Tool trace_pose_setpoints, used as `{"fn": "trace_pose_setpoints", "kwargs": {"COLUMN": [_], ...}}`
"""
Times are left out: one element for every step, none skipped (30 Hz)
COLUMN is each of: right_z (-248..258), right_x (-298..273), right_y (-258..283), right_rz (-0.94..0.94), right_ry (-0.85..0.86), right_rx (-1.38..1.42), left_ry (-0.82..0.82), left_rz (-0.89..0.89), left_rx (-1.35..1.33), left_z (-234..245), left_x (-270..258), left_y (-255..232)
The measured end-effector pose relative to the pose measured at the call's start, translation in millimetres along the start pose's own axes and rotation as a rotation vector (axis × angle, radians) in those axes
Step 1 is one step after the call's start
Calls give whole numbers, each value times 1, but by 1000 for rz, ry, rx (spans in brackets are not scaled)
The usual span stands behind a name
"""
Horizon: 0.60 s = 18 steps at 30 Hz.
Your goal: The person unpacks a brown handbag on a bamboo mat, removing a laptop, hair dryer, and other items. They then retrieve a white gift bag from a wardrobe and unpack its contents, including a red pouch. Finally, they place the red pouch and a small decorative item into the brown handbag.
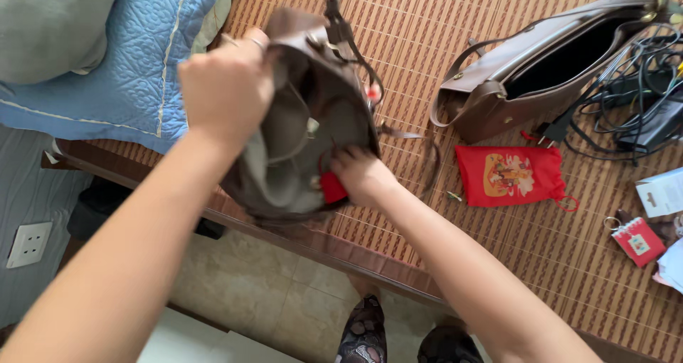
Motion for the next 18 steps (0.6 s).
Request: {"fn": "trace_pose_setpoints", "kwargs": {"right_z": [14, 28, 40, 51, 59, 67, 77, 86, 93, 98, 101, 103, 103, 102, 99, 95, 92, 89], "right_x": [7, 11, 13, 14, 11, 5, -2, -6, -13, -21, -29, -40, -51, -62, -73, -84, -92, -98], "right_y": [11, 20, 23, 27, 31, 34, 30, 27, 23, 17, 11, 3, -5, -13, -19, -24, -30, -35], "right_rz": [72, 144, 126, 108, 87, 48, 8, -34, -107, -182, -219, -257, -257, -258, -281, -305, -334, -366], "right_ry": [-44, -88, 38, 163, 296, 381, 460, 538, 613, 687, 732, 777, 773, 769, 802, 835, 862, 864], "right_rx": [-43, -86, -109, -133, -153, -148, -152, -156, -178, -200, -221, -241, -243, -244, -241, -238, -238, -210], "left_ry": [-50, -91, -134, -145, -150, -123, -104, -99, -89, -78, -47, -17, 17, 99, 184, 269, 291, 312], "left_rz": [-4, -19, -37, -62, -85, -114, -141, -158, -177, -196, -208, -219, -232, -216, -201, -185, -166, -147], "left_rx": [-20, -30, -40, -16, 3, 56, 112, 93, 65, 37, 41, 44, 44, 65, 91, 116, 75, 34], "left_z": [17, 31, 42, 48, 53, 53, 51, 47, 40, 33, 24, 15, 7, -4, -16, -27, -34, -40], "left_x": [3, 6, 11, 15, 15, 15, 16, 14, 9, 4, -1, -7, -13, -19, -24, -29, -34, -39], "left_y": [8, 17, 27, 35, 42, 47, 50, 51, 49, 47, 45, 43, 39, 32, 19, 6, -7, -21]}}
Point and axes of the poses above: each hand's wrist, its own x-axis towards the middle knuckle, its own z-axis out of the back of the hand, y = z × x, the point moved 2 cm from there along x, towards the middle knuckle, and after that the axes turned 4 degrees about y, right-handed, at the moved point
